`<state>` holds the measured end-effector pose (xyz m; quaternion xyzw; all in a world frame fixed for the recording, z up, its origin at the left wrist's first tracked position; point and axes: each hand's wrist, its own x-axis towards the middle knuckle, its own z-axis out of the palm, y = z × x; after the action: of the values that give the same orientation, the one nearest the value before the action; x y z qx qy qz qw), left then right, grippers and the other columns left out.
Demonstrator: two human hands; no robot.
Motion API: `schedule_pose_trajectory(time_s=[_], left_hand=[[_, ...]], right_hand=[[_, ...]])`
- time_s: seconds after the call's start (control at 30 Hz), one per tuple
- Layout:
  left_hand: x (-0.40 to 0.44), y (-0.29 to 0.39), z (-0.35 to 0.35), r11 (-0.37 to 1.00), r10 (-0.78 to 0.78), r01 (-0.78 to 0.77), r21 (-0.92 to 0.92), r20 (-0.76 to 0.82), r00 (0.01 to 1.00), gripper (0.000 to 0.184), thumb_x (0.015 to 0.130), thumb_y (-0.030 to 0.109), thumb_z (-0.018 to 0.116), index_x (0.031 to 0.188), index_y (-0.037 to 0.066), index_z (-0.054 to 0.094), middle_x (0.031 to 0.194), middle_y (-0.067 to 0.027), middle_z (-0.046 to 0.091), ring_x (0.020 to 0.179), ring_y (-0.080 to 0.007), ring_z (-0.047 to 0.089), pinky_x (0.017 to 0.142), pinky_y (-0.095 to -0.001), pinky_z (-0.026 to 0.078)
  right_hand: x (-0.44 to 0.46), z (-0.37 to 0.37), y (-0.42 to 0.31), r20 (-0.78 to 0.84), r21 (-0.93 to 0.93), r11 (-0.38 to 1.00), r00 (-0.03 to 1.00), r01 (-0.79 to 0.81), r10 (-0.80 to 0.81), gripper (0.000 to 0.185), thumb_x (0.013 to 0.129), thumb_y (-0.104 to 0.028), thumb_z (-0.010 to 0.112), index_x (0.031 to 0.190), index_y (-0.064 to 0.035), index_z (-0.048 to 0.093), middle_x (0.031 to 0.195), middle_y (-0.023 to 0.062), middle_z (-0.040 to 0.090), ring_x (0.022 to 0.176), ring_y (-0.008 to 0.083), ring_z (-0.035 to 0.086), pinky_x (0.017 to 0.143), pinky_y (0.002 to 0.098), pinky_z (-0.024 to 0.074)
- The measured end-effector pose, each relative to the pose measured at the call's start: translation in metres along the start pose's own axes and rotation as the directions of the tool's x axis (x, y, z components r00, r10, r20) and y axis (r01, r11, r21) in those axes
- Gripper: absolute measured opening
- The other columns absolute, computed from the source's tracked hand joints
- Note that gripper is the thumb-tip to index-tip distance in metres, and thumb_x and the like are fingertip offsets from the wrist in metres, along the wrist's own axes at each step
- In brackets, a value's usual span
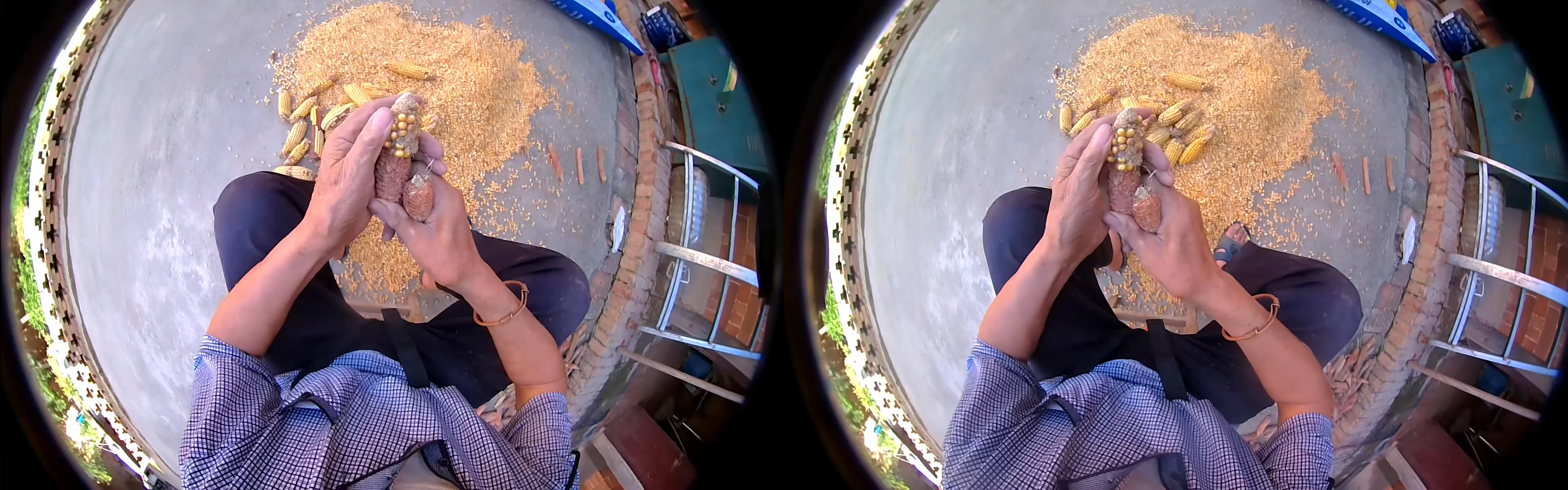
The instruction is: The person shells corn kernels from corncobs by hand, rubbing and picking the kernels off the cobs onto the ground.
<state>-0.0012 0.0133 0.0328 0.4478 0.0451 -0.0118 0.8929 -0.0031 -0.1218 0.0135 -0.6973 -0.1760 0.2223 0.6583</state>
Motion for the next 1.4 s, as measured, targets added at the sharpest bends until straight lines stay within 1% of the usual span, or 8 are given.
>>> schedule_pose_trajectory(time_s=[0.13,0.23,0.37,0.53,0.67,0.87,1.03,1.4], left_hand=[[0.001,-0.002,-0.003,1.0,0.0,0.0,-0.021,0.009,1.0,0.041,0.106,0.026,0.034,0.129,-0.005,0.049,0.091,-0.0184,0.062,0.084,-0.0255,0.063,0.078,-0.034,0.054],[0.002,-0.003,-0.004,0.999,0.003,-0.002,-0.047,0.018,1.0,0.04,0.106,0.025,0.033,0.126,-0.005,0.05,0.092,-0.0191,0.062,0.084,-0.027,0.064,0.077,-0.0352,0.054],[0.003,-0.003,-0.005,0.997,-0.028,0.03,-0.073,0.024,0.999,0.037,0.106,0.024,0.034,0.121,-0.005,0.051,0.09,-0.0199,0.062,0.083,-0.0287,0.065,0.075,-0.0361,0.056],[0.004,-0.01,-0.008,0.99,-0.043,0.044,-0.133,0.01,0.999,0.032,0.106,0.024,0.035,0.11,-0.003,0.052,0.088,-0.0212,0.064,0.082,-0.0305,0.067,0.072,-0.0371,0.058],[0.005,-0.007,-0.003,0.989,-0.069,0.064,-0.13,-0.034,0.997,0.035,0.106,0.024,0.034,0.114,-0.005,0.052,0.092,-0.0198,0.063,0.086,-0.0296,0.066,0.075,-0.0376,0.057],[0.0,-0.006,0.007,0.996,0.018,-0.012,0.091,-0.067,0.998,0.035,0.106,0.022,0.03,0.116,-0.006,0.05,0.1,-0.0222,0.062,0.092,-0.0295,0.065,0.08,-0.0383,0.056],[0.0,-0.01,-0.001,0.996,0.025,-0.022,0.087,-0.031,0.999,0.033,0.104,0.017,0.028,0.116,-0.006,0.049,0.097,-0.0213,0.063,0.093,-0.0302,0.065,0.079,-0.0377,0.057],[-0.002,-0.006,0.01,0.999,0.012,-0.014,-0.032,-0.063,0.998,0.031,0.1,0.012,0.034,0.12,-0.006,0.05,0.105,-0.02,0.064,0.096,-0.0244,0.065,0.087,-0.0314,0.053]], right_hand=[[-0.001,0.002,-0.007,0.005,-0.022,0.996,0.997,-0.081,0.082,0.037,0.087,-0.013,0.07,0.114,0.0061,0.053,0.092,0.0169,0.064,0.083,0.0254,0.064,0.072,0.0336,0.0503],[-0.002,0.005,-0.01,-0.025,-0.047,0.999,1.0,0.003,-0.004,0.026,0.09,-0.013,0.068,0.108,0.0027,0.055,0.078,0.0045,0.062,0.06,0.0097,0.059,0.054,0.0246,0.048],[-0.003,0.01,-0.007,-0.067,-0.041,0.998,0.997,0.044,-0.047,0.028,0.092,-0.013,0.066,0.111,0.0032,0.054,0.076,0.0047,0.062,0.057,0.0089,0.058,0.051,0.0244,0.0467],[-0.008,0.008,-0.012,-0.04,-0.013,1.0,0.999,-0.026,0.025,0.041,0.087,-0.01,0.067,0.119,0.0077,0.051,0.098,0.0249,0.065,0.095,0.037,0.067,0.082,0.0412,0.051],[-0.005,0.005,-0.013,-0.056,0.08,0.993,0.995,-0.083,0.088,0.038,0.087,-0.009,0.067,0.117,0.0073,0.051,0.096,0.0229,0.066,0.092,0.033,0.068,0.081,0.0388,0.0519],[-0.003,0.005,-0.011,-0.1,0.065,0.998,0.995,-0.015,0.022,0.023,0.093,-0.011,0.063,0.11,0.0001,0.052,0.074,0.0034,0.06,0.058,0.0083,0.058,0.05,0.0231,0.0462],[-0.004,0.004,-0.021,-0.087,-0.101,0.995,0.996,-0.023,0.014,0.037,0.087,-0.006,0.066,0.119,0.0051,0.05,0.097,0.0219,0.067,0.094,0.0331,0.069,0.077,0.0381,0.053],[0.0,0.003,-0.013,-0.213,-0.176,0.974,0.961,0.14,-0.176,0.03,0.084,-0.006,0.069,0.107,0.0018,0.052,0.083,0.0201,0.066,0.079,0.0355,0.069,0.066,0.0399,0.0526]])
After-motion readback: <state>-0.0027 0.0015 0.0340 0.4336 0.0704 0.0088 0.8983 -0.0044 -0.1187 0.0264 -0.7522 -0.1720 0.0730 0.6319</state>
